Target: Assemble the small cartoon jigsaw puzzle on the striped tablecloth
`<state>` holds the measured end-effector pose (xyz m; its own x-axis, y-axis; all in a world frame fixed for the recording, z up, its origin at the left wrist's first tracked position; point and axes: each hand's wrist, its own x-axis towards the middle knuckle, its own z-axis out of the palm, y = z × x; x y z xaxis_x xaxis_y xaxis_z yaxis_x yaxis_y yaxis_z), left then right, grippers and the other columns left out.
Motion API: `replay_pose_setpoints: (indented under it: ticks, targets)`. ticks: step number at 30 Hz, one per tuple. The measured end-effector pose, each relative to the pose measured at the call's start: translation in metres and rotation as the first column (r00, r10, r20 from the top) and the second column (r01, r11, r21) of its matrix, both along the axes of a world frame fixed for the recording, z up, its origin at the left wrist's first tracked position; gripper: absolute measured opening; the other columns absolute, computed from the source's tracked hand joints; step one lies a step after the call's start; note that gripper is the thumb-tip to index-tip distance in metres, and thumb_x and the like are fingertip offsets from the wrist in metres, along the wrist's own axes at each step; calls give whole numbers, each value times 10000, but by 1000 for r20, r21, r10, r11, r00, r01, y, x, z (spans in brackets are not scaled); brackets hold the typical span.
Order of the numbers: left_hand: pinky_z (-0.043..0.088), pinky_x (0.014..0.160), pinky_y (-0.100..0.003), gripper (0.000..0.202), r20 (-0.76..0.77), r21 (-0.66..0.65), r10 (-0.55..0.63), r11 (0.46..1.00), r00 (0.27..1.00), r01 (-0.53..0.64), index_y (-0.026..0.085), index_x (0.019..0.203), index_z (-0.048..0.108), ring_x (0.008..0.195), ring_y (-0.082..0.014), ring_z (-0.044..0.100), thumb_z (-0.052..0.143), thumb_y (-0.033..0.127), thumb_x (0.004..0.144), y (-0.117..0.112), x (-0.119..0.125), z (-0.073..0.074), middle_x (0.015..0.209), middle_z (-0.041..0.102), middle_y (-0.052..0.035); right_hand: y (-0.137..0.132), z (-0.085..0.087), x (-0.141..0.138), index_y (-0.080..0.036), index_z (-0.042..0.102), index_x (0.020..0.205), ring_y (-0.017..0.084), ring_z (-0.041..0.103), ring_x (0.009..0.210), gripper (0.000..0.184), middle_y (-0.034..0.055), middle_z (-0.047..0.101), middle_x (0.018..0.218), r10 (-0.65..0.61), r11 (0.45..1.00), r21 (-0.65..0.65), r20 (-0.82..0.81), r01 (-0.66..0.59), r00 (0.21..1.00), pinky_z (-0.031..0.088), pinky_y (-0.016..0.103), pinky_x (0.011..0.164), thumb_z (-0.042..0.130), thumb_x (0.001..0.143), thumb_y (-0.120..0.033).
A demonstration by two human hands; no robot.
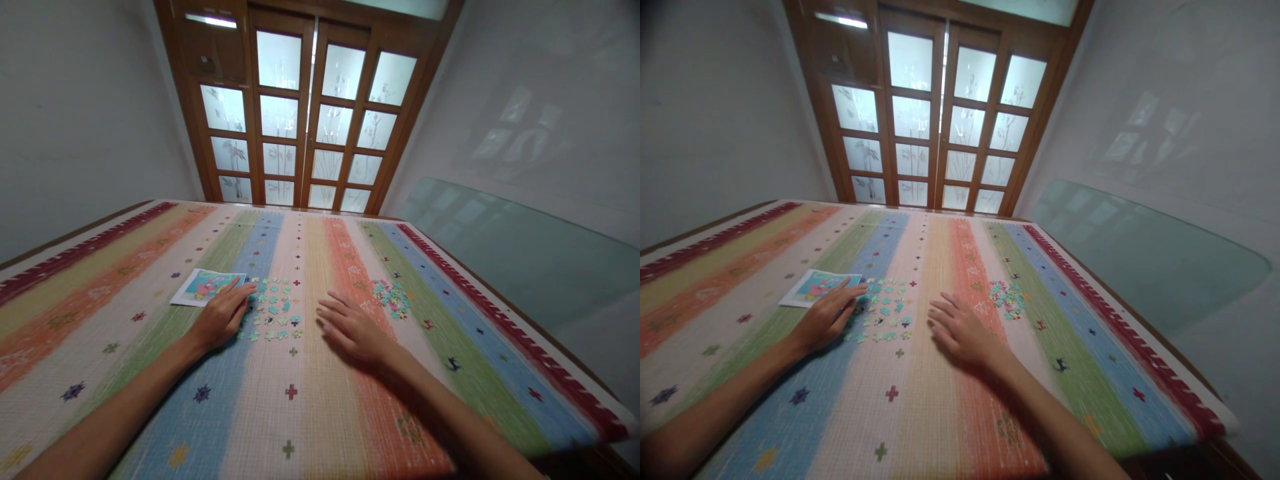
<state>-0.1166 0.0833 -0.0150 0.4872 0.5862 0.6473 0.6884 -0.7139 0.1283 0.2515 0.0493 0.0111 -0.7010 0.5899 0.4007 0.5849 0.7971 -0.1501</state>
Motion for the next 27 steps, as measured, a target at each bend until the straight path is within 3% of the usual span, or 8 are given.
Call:
replay_pose_setpoints:
  ticks: [4,8,14,21,27]
  targets:
    - [455,1190,-546,357,-21,-33,-15,999,1000,14,217,1319,624,1292,-275,640,395,207,1046,2,-4,2,1355,705,-92,-11,8,-24,-223,660,1326,225,537,1384,323,86,673,1406,135,989,-57,21,-133,991,348,499,1233,478,1065,-277]
    - [403,1215,-568,341,-40,-37,-10,999,999,8,214,1293,633,1242,-259,658,406,211,1038,4,-7,5,1307,721,-98,-12,9,-38,-209,693,1264,246,586,1311,290,76,722,1326,189,978,-94,34,-185,981,359,507,1206,517,1051,-297]
    - [406,1193,-566,315,-67,-12,11,1000,998,-12,195,1257,640,1178,-257,665,414,213,1038,5,-7,7,1231,736,-105,-7,3,-45,-223,718,1195,223,642,1233,257,66,744,1289,141,983,-124,15,-138,990,339,512,1206,521,1049,-301]
    - [424,1157,-572,308,-79,9,15,1000,997,-14,186,1205,667,1125,-266,671,422,191,1019,4,-5,6,1184,746,-107,7,-1,-52,-207,729,1146,209,636,1205,283,78,751,1223,180,983,-17,-43,-181,983,375,448,1185,473,1054,-284]
    - [448,1115,-569,294,-73,-6,0,1000,997,-1,204,1116,713,1107,-285,658,457,172,975,2,-5,8,1167,746,-112,32,0,-62,-211,754,1139,250,603,1096,278,97,745,1165,-2,998,-58,-31,1,1000,467,442,1014,505,1030,-269]
